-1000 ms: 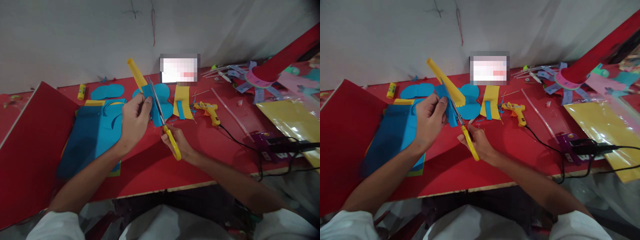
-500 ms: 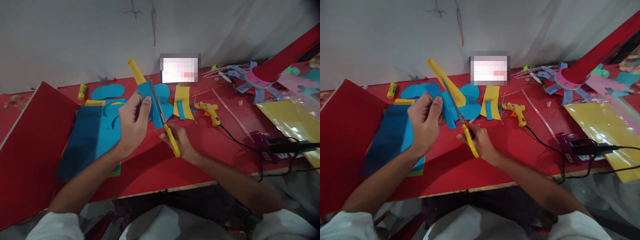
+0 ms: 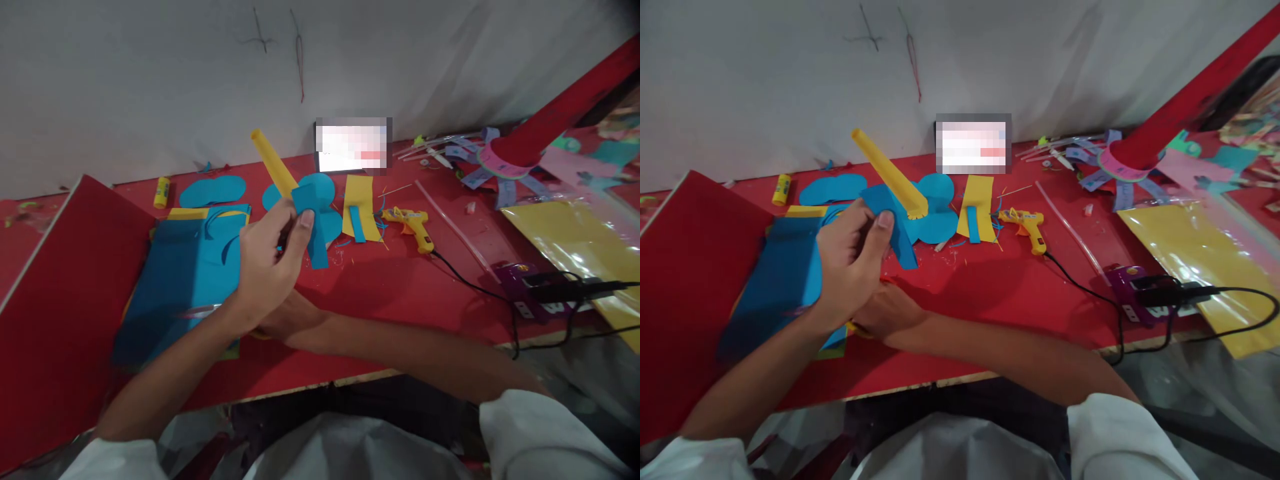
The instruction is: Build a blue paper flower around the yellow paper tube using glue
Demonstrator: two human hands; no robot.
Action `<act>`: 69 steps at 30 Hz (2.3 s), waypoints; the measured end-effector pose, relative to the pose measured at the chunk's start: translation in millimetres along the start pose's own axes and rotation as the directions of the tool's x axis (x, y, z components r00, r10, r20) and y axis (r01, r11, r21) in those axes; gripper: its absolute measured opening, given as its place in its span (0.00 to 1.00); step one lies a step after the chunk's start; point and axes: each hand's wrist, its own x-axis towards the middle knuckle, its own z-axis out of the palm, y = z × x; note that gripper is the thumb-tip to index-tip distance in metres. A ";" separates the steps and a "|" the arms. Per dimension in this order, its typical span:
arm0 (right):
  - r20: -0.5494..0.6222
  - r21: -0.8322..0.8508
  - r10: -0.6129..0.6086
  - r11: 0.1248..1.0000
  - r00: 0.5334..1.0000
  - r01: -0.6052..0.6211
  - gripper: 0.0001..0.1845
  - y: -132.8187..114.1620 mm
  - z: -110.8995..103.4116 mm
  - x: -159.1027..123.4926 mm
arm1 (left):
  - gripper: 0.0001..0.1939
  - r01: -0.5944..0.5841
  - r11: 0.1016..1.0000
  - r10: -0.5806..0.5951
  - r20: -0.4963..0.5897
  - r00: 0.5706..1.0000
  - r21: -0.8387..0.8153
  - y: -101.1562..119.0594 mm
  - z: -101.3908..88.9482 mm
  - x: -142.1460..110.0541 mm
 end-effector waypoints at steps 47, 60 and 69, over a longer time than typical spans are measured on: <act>-0.297 0.574 0.363 0.807 0.883 -0.139 0.13 118.1 -84.3 -87.0 | 0.18 0.255 0.946 -0.257 0.016 0.966 -0.198 -104.0 57.4 -35.5; -0.268 0.627 0.563 0.718 0.782 -0.302 0.17 123.8 -71.0 -85.2 | 0.16 0.242 0.959 -0.204 0.231 0.951 -0.149 -105.4 61.7 -38.1; -0.330 0.558 0.594 0.750 0.734 -0.355 0.27 122.7 -72.7 -85.8 | 0.24 0.151 0.985 -0.125 0.263 0.957 -0.082 -104.6 62.4 -34.3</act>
